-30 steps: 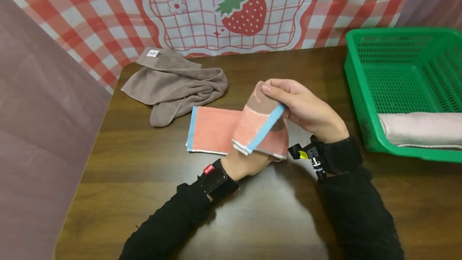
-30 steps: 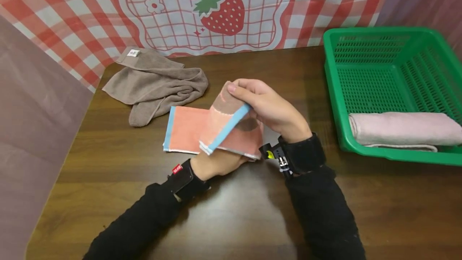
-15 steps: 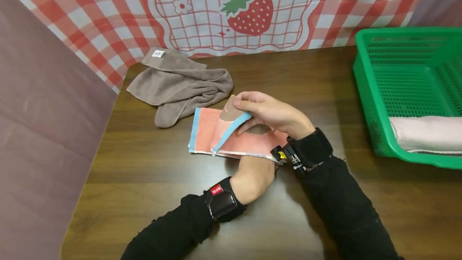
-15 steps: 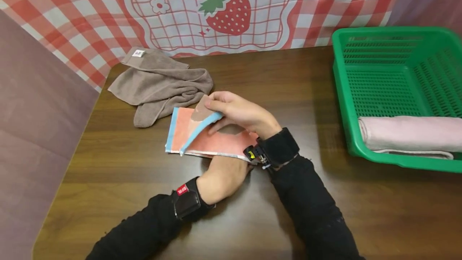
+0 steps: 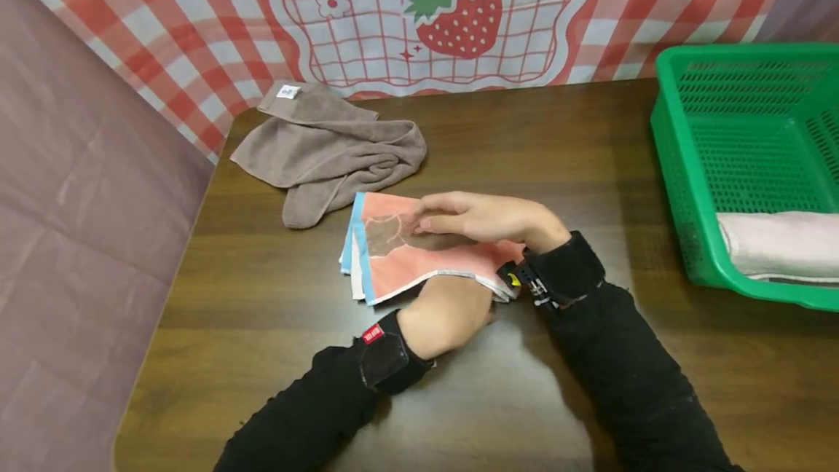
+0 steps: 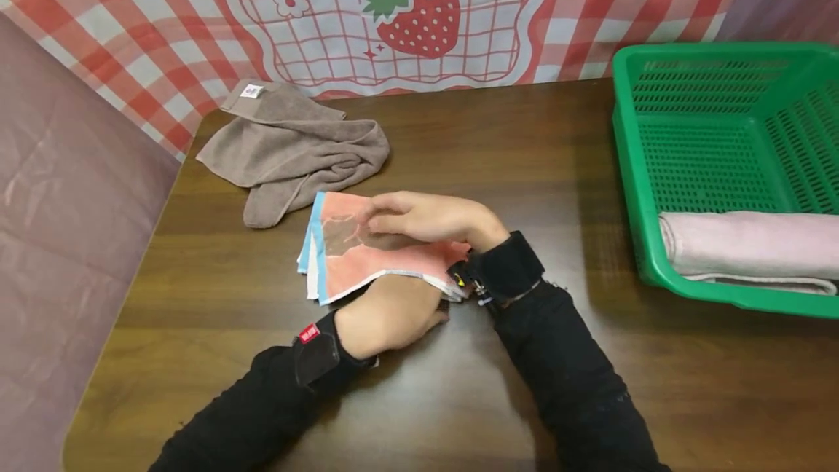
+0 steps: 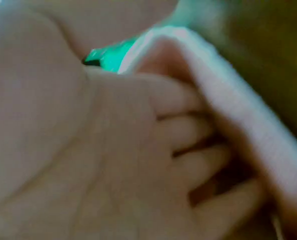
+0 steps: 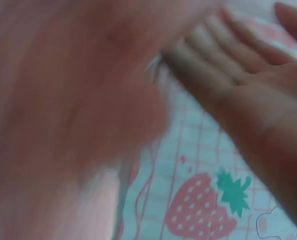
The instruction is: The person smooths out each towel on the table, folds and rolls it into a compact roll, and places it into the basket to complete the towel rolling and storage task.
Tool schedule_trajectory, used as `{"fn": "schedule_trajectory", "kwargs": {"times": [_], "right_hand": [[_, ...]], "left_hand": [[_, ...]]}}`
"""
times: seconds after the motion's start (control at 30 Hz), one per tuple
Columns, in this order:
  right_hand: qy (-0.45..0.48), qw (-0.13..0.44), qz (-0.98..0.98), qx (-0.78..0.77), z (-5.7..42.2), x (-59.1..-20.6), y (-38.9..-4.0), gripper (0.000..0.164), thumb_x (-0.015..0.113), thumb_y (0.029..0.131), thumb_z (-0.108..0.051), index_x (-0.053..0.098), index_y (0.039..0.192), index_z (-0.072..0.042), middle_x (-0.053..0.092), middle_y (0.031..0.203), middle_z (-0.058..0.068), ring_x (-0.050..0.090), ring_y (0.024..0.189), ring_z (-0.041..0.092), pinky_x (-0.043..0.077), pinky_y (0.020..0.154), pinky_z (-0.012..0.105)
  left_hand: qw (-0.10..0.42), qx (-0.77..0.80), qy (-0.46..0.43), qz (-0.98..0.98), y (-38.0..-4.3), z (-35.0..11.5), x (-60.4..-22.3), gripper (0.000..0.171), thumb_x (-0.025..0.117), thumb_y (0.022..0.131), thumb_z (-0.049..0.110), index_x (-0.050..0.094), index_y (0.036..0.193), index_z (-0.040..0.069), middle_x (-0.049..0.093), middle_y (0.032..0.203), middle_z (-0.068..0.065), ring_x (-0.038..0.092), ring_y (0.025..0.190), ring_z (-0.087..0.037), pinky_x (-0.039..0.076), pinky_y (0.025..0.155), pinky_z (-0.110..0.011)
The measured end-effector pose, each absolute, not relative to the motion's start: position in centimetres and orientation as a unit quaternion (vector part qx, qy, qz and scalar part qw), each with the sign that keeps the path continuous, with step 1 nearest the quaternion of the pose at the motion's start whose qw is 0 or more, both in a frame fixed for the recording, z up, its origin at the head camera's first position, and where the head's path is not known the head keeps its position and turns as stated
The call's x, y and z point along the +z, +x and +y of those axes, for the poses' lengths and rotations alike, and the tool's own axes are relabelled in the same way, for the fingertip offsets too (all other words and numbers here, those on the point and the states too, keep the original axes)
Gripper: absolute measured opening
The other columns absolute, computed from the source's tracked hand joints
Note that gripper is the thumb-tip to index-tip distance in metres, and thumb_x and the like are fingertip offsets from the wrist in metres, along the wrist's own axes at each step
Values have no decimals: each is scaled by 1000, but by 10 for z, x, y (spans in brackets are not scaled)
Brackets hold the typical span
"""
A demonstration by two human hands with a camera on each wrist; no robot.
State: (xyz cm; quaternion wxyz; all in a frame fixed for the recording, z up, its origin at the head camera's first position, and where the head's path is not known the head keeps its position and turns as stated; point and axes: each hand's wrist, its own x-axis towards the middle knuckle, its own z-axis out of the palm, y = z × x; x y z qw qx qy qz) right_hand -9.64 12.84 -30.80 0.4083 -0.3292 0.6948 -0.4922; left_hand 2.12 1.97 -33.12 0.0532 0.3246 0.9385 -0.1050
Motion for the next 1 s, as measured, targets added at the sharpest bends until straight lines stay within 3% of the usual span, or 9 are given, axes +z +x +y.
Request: {"fn": "schedule_trajectory", "kwargs": {"times": [0.1,0.2,0.3,0.43,0.57,0.67,0.8,1.0], "right_hand": [[-341,369,741,-445,133,-310,-96,37,49,105,-20,53,135,0,57,136,15,54,125,23,43,105,39],[-354,342,767,-411,139,-313,-96,35,54,103,-20,56,133,-2,59,132,14,58,117,23,47,97,37],[-377,304,787,-384,146,-310,-95,33,59,100,-16,58,130,-1,61,129,14,60,116,26,49,96,40],[-393,252,824,-321,157,-305,-91,35,65,93,-12,60,126,0,60,122,16,55,115,29,45,99,43],[-367,234,863,-255,167,-307,-88,40,68,87,-8,60,125,0,58,114,15,48,106,29,42,94,42],[-333,230,886,-225,173,-309,-88,37,66,85,-6,61,122,-1,57,107,13,43,103,28,40,89,40],[-302,222,907,-193,180,-312,-88,31,68,86,-10,64,116,-3,57,104,11,42,100,28,39,85,39],[-288,214,918,-171,185,-312,-87,34,74,84,-18,65,114,-3,60,110,12,43,99,29,41,86,41]], "left_hand": [[189,-19,334,923,12,-5,-312,36,59,98,44,69,112,13,71,108,-2,67,103,-18,54,89,-34],[257,86,322,907,-2,-43,-294,31,57,100,41,70,105,14,70,97,2,66,91,-14,53,85,-34],[196,150,303,920,-18,-82,-284,25,59,100,35,67,84,17,60,74,7,56,67,-9,49,67,-32],[79,163,206,962,-40,-116,-284,19,68,95,32,65,91,13,62,80,2,57,69,-14,47,64,-35],[125,131,155,971,-54,-128,-296,38,77,87,34,66,111,7,65,105,-7,61,90,-23,50,78,-42],[170,109,160,966,-59,-126,-306,33,79,84,35,68,102,9,64,102,-7,59,88,-22,49,78,-41],[150,112,179,966,-63,-119,-314,21,78,86,27,65,84,11,60,89,-5,54,78,-21,46,71,-38],[119,115,171,971,-65,-116,-318,35,78,86,30,67,108,4,56,105,-11,52,95,-27,45,85,-43]]}}
